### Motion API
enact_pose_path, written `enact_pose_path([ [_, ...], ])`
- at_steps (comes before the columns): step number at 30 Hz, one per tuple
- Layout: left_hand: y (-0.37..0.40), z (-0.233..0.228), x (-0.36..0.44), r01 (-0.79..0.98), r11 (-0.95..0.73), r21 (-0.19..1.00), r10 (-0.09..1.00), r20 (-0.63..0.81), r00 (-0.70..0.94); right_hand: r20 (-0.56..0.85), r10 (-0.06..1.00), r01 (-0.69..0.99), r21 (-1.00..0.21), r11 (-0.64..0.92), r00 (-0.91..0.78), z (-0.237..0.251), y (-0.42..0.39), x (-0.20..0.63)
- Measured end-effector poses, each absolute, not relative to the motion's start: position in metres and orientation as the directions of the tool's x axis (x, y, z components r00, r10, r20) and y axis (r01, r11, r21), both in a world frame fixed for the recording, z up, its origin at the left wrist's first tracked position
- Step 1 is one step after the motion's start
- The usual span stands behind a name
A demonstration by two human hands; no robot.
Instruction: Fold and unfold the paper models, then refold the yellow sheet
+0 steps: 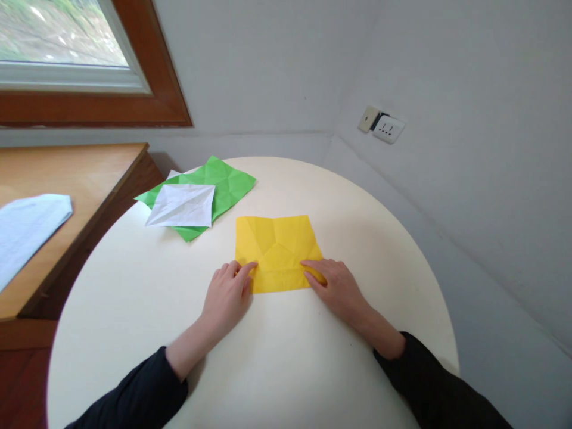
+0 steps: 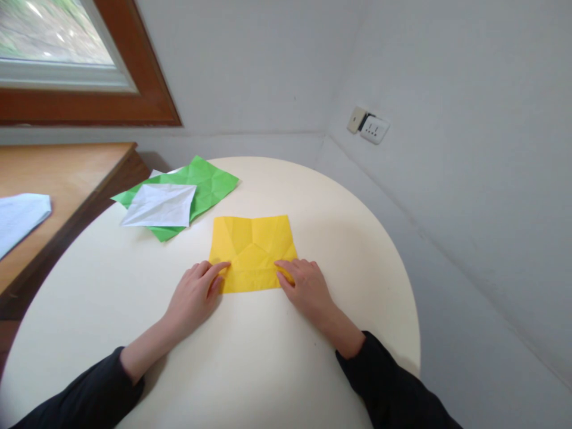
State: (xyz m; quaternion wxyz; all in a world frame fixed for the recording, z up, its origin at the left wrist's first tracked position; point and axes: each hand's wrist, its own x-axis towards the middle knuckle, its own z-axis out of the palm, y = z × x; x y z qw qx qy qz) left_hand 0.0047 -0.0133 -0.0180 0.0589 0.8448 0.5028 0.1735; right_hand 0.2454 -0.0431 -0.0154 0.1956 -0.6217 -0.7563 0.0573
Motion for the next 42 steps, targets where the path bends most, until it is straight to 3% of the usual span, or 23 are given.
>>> enact_pose_path([
  [5,-0.013,-0.019,0.005,0.827,-0.5,0.257,0.859,0.269,0.435,0.263,0.952,0.942,-0.251,0.223,-0.155,-0.017,-0.044,0.246],
  [9,-0.017,-0.016,0.008,0.843,-0.509,0.178,0.843,0.3,0.446,0.36,0.915,0.966,-0.108,0.236,-0.184,-0.012,-0.048,0.239],
  [13,-0.02,-0.013,0.011,0.853,-0.508,0.12,0.838,0.297,0.458,0.374,0.869,0.931,-0.038,0.364,-0.324,-0.013,-0.052,0.223],
  [18,-0.02,-0.013,0.014,0.839,-0.532,0.11,0.819,0.32,0.477,0.27,0.853,0.873,-0.077,0.481,-0.446,-0.023,-0.051,0.211],
  [25,-0.035,-0.017,0.03,0.682,-0.719,0.133,0.68,0.341,0.649,0.213,0.882,0.877,-0.156,0.455,-0.42,-0.022,-0.052,0.208],
  [32,-0.039,-0.023,0.033,0.692,-0.716,0.093,0.693,0.219,0.687,0.182,0.892,0.88,-0.168,0.444,-0.415,-0.018,-0.052,0.208],
  [42,-0.036,-0.021,0.029,0.686,-0.716,0.132,0.696,0.205,0.688,0.179,0.896,0.883,-0.177,0.435,-0.406,-0.016,-0.05,0.216],
])
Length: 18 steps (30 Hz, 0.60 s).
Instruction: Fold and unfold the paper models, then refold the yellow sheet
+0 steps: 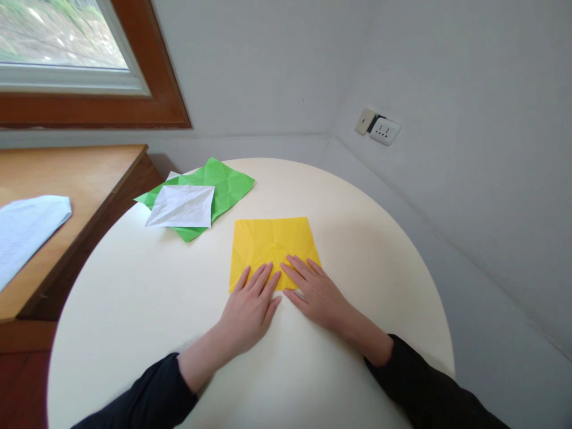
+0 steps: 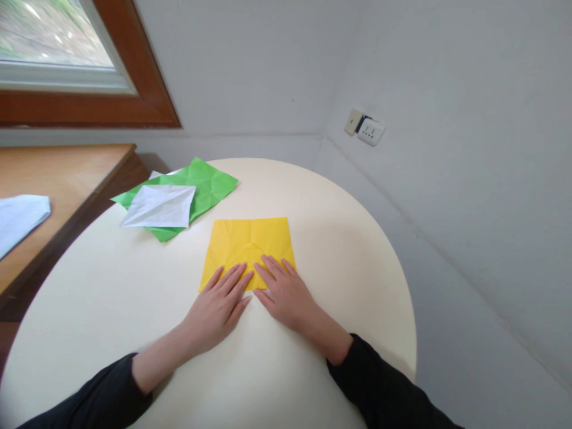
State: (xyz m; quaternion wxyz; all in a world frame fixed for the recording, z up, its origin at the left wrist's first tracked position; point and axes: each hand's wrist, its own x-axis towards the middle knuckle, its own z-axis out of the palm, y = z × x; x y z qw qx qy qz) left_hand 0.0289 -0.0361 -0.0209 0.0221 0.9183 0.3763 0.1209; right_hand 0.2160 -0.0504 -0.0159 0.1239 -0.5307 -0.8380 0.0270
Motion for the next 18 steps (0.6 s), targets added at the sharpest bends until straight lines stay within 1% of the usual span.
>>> enact_pose_path([
  [4,-0.032,-0.019,0.027,0.68,-0.718,0.147,0.695,0.205,0.69,0.17,0.9,0.888,-0.17,0.428,-0.402,-0.015,-0.049,0.221],
  [9,-0.028,-0.018,0.023,0.698,-0.696,0.17,0.718,0.2,0.667,0.166,0.897,0.884,-0.17,0.436,-0.41,-0.016,-0.047,0.226],
  [18,-0.021,-0.016,0.019,0.694,-0.682,0.233,0.732,0.217,0.646,0.15,0.885,0.848,-0.254,0.465,-0.44,-0.012,-0.046,0.234],
])
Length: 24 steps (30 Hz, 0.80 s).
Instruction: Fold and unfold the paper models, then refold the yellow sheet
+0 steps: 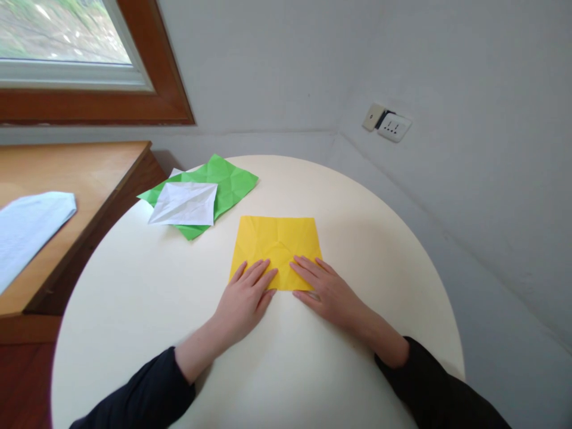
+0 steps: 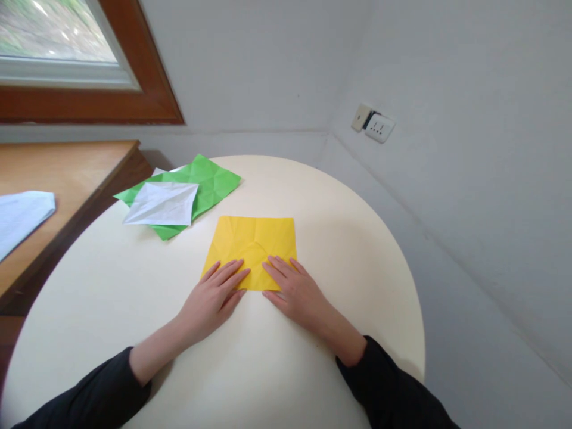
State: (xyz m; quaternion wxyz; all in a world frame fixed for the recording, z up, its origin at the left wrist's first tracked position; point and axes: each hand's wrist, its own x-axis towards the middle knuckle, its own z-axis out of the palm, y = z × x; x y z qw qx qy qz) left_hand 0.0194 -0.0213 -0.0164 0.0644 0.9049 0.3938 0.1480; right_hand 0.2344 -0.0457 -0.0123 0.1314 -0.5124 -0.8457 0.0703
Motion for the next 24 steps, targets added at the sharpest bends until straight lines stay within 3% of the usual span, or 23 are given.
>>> enact_pose_path([
  [24,-0.012,-0.016,0.014,0.686,-0.652,0.322,0.757,0.235,0.609,0.093,0.851,0.725,-0.48,0.493,-0.517,-0.008,-0.043,0.253],
])
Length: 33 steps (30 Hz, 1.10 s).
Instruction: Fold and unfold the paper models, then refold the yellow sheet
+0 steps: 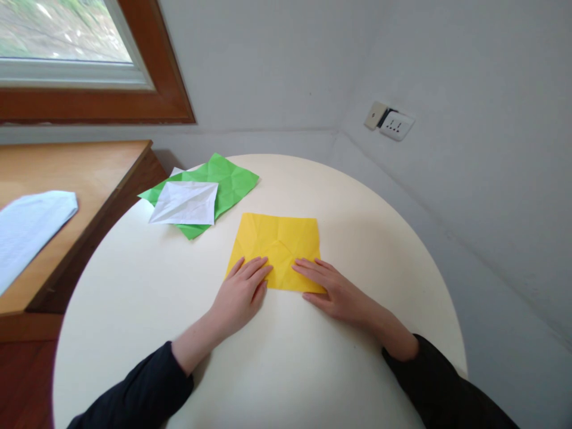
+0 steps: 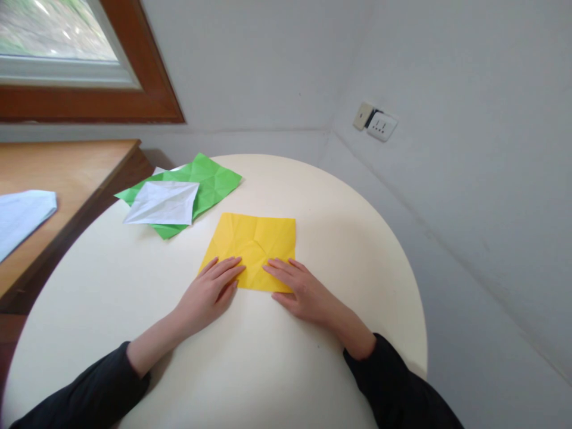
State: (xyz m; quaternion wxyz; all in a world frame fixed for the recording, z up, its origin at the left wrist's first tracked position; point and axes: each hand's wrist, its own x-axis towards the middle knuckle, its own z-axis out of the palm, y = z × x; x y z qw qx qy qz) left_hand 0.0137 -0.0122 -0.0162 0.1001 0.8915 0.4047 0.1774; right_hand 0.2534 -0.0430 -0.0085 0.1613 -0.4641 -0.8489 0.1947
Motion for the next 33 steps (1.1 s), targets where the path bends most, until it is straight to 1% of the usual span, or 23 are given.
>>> enact_pose_path([
  [9,-0.007,-0.018,0.01,0.674,-0.635,0.376,0.767,0.209,0.606,0.153,0.829,0.67,-0.519,0.531,-0.538,-0.003,-0.047,0.255],
  [19,-0.005,-0.019,0.009,0.669,-0.633,0.388,0.769,0.219,0.6,0.22,0.802,0.646,-0.493,0.582,-0.555,-0.006,-0.045,0.257],
  [23,-0.005,-0.019,0.009,0.67,-0.642,0.373,0.763,0.226,0.606,0.233,0.795,0.657,-0.46,0.597,-0.56,-0.008,-0.043,0.259],
  [27,-0.009,-0.017,0.012,0.68,-0.657,0.326,0.753,0.231,0.616,0.228,0.803,0.69,-0.416,0.592,-0.551,-0.01,-0.042,0.257],
  [33,-0.02,-0.01,0.018,0.686,-0.679,0.261,0.732,0.179,0.657,0.243,0.782,0.69,-0.372,0.621,-0.573,-0.008,-0.043,0.251],
])
